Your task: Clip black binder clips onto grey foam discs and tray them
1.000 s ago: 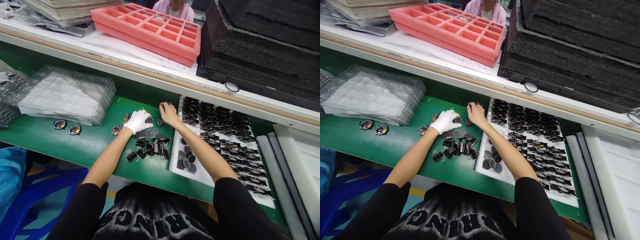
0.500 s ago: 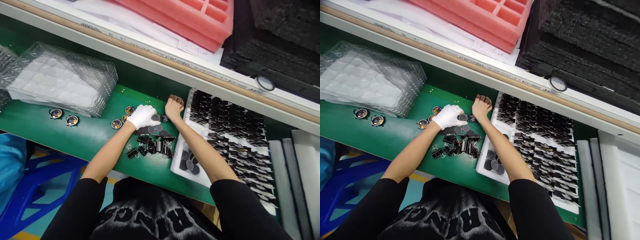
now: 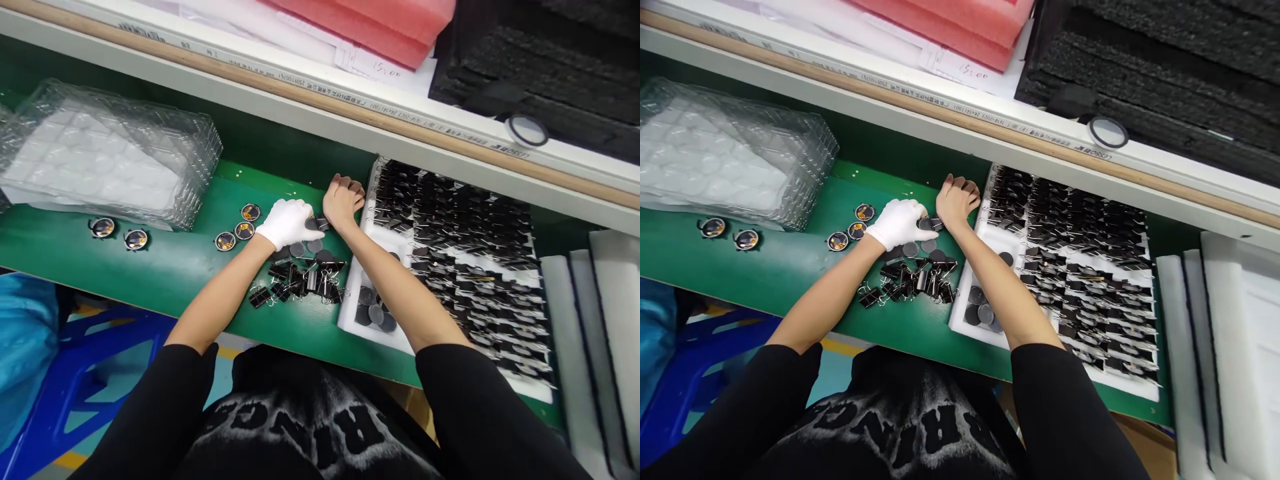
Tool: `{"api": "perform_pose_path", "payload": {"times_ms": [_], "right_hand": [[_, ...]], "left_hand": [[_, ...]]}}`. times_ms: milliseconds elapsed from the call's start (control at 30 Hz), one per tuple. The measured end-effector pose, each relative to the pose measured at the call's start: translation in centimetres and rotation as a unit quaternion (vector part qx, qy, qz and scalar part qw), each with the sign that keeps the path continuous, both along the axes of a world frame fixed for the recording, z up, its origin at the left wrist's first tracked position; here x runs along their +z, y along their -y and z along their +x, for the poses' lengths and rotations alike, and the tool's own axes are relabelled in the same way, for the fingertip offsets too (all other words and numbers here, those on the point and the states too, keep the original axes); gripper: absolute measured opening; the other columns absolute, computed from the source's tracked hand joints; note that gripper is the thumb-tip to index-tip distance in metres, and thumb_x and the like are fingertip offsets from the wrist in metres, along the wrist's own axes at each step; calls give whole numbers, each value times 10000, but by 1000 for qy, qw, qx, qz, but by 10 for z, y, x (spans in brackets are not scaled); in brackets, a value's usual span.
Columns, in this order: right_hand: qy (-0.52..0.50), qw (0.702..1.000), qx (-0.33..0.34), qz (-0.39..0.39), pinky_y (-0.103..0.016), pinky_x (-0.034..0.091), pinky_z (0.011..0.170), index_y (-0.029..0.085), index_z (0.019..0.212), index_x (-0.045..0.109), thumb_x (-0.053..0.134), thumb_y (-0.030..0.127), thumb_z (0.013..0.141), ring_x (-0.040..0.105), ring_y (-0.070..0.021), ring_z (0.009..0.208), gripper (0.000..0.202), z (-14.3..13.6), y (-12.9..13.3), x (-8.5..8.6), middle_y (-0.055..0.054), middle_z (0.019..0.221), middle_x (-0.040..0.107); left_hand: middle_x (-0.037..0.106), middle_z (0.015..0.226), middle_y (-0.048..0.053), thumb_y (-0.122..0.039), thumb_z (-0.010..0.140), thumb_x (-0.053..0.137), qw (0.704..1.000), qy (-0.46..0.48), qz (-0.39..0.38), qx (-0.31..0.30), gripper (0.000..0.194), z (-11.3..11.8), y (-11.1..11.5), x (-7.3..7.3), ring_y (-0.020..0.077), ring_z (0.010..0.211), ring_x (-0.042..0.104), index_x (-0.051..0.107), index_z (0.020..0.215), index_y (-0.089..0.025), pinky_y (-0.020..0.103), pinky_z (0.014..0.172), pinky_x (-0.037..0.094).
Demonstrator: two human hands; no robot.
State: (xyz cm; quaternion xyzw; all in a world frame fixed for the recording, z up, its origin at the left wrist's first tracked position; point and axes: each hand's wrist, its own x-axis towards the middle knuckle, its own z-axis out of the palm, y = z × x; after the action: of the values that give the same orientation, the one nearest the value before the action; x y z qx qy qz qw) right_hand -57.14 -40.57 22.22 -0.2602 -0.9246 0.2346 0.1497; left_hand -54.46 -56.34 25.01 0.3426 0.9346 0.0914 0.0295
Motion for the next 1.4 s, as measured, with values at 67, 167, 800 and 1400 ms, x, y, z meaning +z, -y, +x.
{"api": "perform_pose_path", "payload": {"times_ms": [67, 167, 800, 1400], "right_hand": [[1, 1000, 15, -6, -615, 284, 1192, 223, 1311, 583, 86, 524, 1106, 388, -374, 1470, 616, 6, 3, 14, -194, 1474, 480], [-5, 993, 113, -41, -543, 339, 1172, 266, 1338, 569, 122, 492, 1111, 459, -326, 1407, 550, 33, -7, 46, -151, 1456, 539], [-80, 800, 282, -523, -466, 581, 946, 263, 758, 370, 893, 513, 635, 768, -261, 1002, 593, 137, -82, 75, -24, 930, 779], [289, 872, 393, -46, -288, 523, 702, 224, 917, 725, 897, 419, 745, 697, -190, 750, 313, 27, -39, 75, -20, 811, 769]], "left_hand": [[710, 1108, 137, -691, 881, 663, 1000, -13, 1, 2, 567, 3, 1, 0, 343, 1097, 667, 715, 1083, -164, 402, 878, 410], [713, 1087, 155, -723, 883, 631, 999, -25, -3, 47, 599, 9, 7, 3, 360, 1065, 673, 715, 1063, -159, 438, 896, 414], [649, 1456, 151, -441, 1054, 386, 995, -91, 31, 24, 516, 15, 19, 17, 342, 1275, 613, 570, 1497, -251, 470, 985, 408], [586, 1541, 90, -586, 1020, 471, 996, -48, -43, -66, 575, 4, 51, 15, 344, 1308, 568, 536, 1547, -364, 455, 988, 424]]}}
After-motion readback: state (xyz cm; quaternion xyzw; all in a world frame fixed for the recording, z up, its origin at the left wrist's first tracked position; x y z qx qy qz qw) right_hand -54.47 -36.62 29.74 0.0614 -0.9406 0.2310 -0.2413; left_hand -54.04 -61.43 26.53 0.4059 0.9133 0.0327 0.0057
